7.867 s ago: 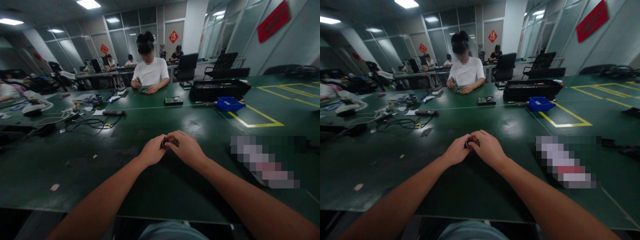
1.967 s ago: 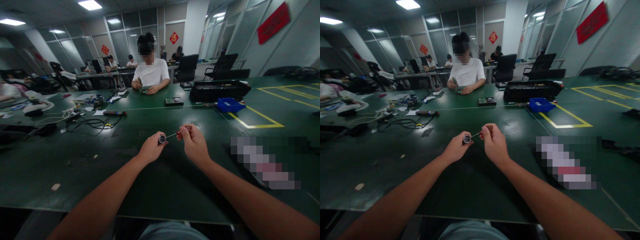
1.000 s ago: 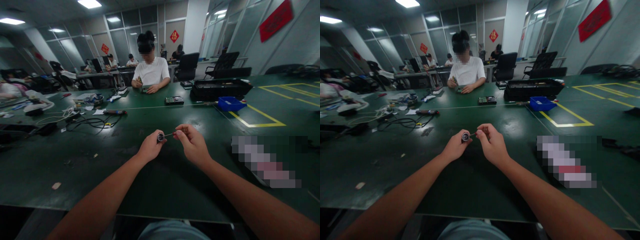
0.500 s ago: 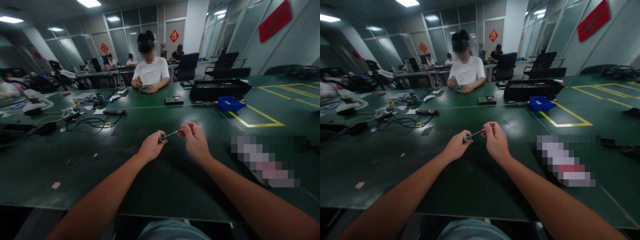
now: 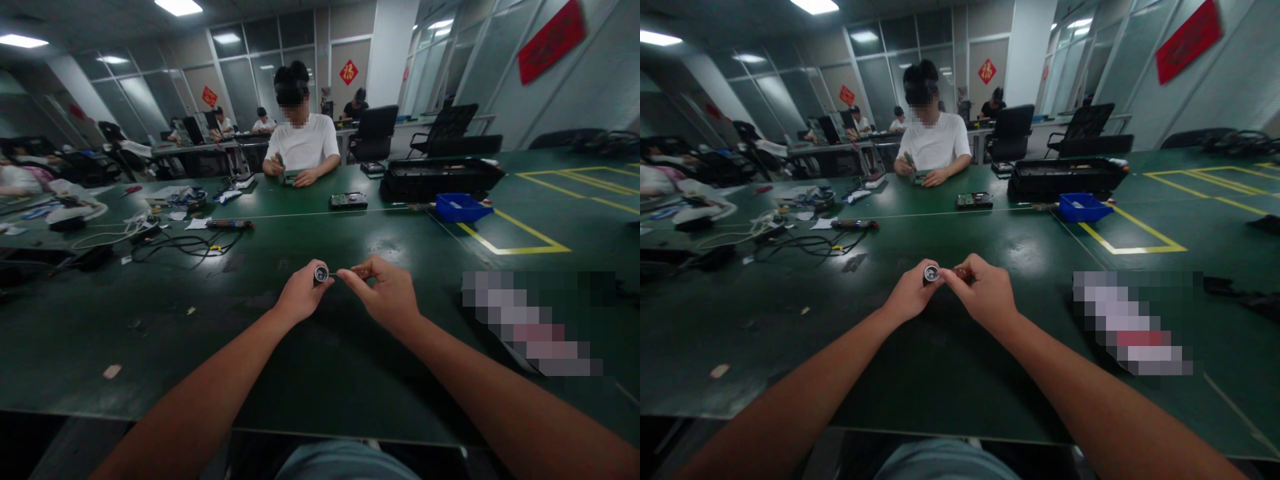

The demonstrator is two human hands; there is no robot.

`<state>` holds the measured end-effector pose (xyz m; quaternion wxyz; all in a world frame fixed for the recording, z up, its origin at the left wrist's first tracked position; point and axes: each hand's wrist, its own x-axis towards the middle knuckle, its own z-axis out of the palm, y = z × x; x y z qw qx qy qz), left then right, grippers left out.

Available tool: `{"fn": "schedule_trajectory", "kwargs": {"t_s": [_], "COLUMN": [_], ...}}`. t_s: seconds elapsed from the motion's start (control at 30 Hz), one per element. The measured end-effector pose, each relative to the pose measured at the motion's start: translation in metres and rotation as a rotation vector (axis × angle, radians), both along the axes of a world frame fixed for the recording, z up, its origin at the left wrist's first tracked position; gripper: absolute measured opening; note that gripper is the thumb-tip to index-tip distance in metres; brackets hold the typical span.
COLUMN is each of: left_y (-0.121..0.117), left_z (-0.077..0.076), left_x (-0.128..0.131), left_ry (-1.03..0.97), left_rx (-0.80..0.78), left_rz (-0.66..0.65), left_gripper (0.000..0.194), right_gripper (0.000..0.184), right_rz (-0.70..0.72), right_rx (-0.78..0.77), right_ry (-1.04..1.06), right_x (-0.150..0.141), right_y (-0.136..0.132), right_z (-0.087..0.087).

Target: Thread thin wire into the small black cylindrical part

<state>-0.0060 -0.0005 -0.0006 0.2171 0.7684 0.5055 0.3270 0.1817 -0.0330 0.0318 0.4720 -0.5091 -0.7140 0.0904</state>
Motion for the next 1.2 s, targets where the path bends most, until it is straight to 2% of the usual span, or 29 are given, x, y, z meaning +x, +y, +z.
{"fn": "schedule_trajectory", "kwargs": {"t_s": [0.17, 0.23, 0.4, 0.47, 0.6, 0.7, 0.77, 0.97, 1.2], "left_y": [0.002, 0.003, 0.002, 0.001, 0.000, 0.001, 0.003, 0.005, 0.003], "left_z": [-0.003, -0.004, -0.003, -0.001, 0.003, 0.006, 0.006, 0.003, 0.001], "left_x": [-0.001, 0.000, 0.000, 0.000, 0.000, -0.002, -0.002, -0.003, 0.000], "left_ry": [-0.007, 0.003, 0.027, 0.020, 0.035, 0.097, 0.129, 0.127, 0.083], "left_rx": [0.025, 0.029, 0.020, 0.022, 0.045, 0.086, 0.082, 0.036, 0.029], "left_rz": [-0.028, -0.023, -0.019, -0.010, 0.019, -0.002, 0.004, 0.017, 0.004], "left_gripper": [0.018, 0.018, 0.015, 0.015, 0.013, 0.012, 0.013, 0.014, 0.015], "right_gripper": [0.010, 0.008, 0.015, 0.016, 0.020, 0.024, 0.027, 0.024, 0.022], "right_rz": [0.178, 0.242, 0.196, 0.183, 0.258, 0.229, 0.207, 0.112, 0.146], "right_rx": [0.042, 0.040, -0.029, -0.059, -0.196, -0.279, -0.348, -0.177, -0.132], "right_ry": [-0.072, -0.094, -0.048, 0.077, 0.468, 0.725, 0.804, 0.580, 0.397], "right_x": [-0.002, -0.002, -0.003, -0.004, -0.004, -0.001, 0.003, 0.002, -0.004], "right_y": [-0.003, -0.004, -0.006, -0.005, 0.008, 0.022, 0.029, 0.021, 0.010], "right_z": [0.006, 0.008, 0.009, 0.007, -0.001, -0.009, -0.013, -0.009, -0.004]}}
